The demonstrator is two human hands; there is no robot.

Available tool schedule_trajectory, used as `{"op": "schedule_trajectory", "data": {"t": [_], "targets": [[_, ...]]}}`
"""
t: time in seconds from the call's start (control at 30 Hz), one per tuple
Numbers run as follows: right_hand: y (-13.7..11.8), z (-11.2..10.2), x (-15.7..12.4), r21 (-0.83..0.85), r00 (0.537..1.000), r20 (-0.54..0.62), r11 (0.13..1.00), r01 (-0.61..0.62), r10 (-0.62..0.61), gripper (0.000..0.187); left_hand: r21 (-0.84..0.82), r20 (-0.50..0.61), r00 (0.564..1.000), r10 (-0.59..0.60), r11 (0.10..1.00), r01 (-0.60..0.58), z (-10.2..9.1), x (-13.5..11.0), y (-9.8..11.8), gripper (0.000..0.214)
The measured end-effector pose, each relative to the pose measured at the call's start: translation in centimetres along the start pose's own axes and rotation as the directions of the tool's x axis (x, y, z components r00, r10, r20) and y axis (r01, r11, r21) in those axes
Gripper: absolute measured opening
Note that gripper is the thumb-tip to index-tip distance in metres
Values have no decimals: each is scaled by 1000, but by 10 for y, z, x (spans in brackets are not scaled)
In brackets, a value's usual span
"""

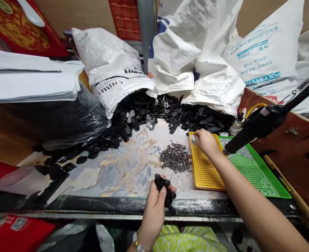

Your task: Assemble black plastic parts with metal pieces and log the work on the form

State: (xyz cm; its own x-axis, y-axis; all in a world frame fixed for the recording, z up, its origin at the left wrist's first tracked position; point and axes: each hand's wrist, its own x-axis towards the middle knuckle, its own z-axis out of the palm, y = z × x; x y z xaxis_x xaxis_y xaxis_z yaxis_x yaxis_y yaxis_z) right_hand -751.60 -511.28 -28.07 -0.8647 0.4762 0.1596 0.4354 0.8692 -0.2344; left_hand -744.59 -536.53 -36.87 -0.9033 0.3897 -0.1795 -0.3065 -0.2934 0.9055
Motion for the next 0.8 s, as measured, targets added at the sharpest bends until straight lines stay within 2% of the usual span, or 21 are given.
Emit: {"op": "schedule_trajectory", "data": {"t": [0.13, 0.27, 0.33, 0.4, 0.47, 0.53, 0.6, 0.67, 0.7, 0.73, 0.8], "targets": [[-15, 21, 52, 6, 977, 10, 977, -212, 212, 23, 106, -8, 1000, 14, 994, -13, 3, -2, -1, 34], [-29, 26, 90, 79, 902, 53, 899, -431, 428, 31, 122, -78, 994, 77, 990, -67, 5, -1, -11, 42], [-32, 22, 99, 133, 878, 62, 868, -478, 474, 30, 86, -92, 991, 97, 992, -89, 4, 2, -18, 45], [-30, 15, 97, 186, 879, 33, 861, -473, 476, 28, 8, -98, 991, 90, 996, -90, 4, 7, -21, 45], [-26, 6, 83, 232, 902, -37, 882, -410, 430, 24, -119, -104, 994, 46, 991, -58, 4, 10, -19, 44], [-21, -4, 57, 268, 934, -116, 916, -298, 338, 19, -256, -93, 995, -38, 967, 13, 6, 12, -11, 42], [-18, -11, 21, 296, 962, -155, 939, -173, 226, 17, -341, -48, 990, -130, 934, 106, 6, 10, 1, 38], [-17, -16, -19, 366, 985, -144, 930, -36, 94, 16, -363, 23, 980, -196, 912, 191, 4, 5, 14, 31], [-18, -19, -39, 434, 992, -130, 899, 52, 5, 16, -373, 60, 974, -217, 901, 223, 3, 2, 19, 27], [-19, -22, -57, 529, 986, -129, 833, 161, -109, 16, -390, 102, 967, -234, 885, 255, 1, -1, 24, 24], [-25, -30, -86, 642, 933, -108, 693, 329, -343, 16, -432, 179, 950, -257, 847, 311, -1, -7, 32, 21]]}}
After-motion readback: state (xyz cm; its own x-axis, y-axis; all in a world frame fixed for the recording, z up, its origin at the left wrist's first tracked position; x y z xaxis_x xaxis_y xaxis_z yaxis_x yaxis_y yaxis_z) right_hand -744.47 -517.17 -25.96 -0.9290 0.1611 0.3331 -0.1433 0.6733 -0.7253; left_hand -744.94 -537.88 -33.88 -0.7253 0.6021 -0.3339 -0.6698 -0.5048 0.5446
